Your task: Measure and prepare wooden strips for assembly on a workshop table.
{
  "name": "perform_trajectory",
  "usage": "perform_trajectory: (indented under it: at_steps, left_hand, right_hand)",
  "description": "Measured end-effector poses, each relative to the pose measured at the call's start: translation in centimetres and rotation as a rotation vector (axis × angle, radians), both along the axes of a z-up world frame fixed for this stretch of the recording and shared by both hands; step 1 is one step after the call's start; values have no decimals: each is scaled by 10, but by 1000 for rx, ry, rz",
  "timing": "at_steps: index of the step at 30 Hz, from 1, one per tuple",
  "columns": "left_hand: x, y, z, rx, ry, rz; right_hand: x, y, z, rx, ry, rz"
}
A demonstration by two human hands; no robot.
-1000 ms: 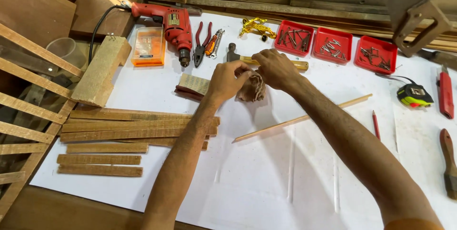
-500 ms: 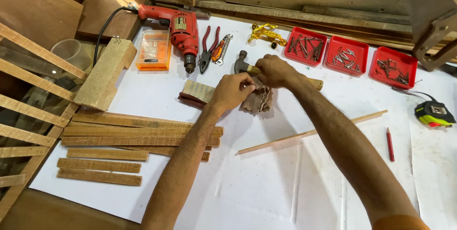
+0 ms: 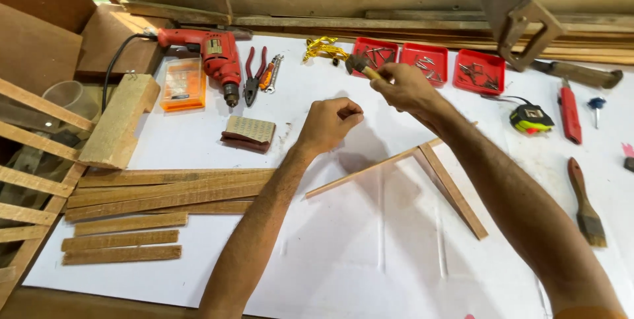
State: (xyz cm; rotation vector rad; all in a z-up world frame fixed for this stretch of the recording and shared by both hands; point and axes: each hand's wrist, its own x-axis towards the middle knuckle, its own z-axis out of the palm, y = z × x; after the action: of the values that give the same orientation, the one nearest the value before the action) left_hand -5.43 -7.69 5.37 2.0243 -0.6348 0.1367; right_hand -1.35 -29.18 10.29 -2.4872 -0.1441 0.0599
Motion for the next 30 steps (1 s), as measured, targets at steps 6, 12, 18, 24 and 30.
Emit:
perform_trajectory:
  at_steps: [6,12,18,24,30]
  left_hand:
    - [-13,-85,-23,-51,60,-176]
    - [2,-139,-57,13,108,-169]
    - [-4,-151,-61,88,195,-159]
    - [-3,-153,-56,143,187,-159]
    - [-2,-155,-55,192,195,-177]
  right_hand:
    - [-87,-65,25,118,153,-154]
    - [-143,-103,-1,186,237,-305]
    - [-169,-115,-32,234,254,-368]
    - [-172,-121,-53,364,173,-361]
    - [-168,-119,-71,300,208,-389]
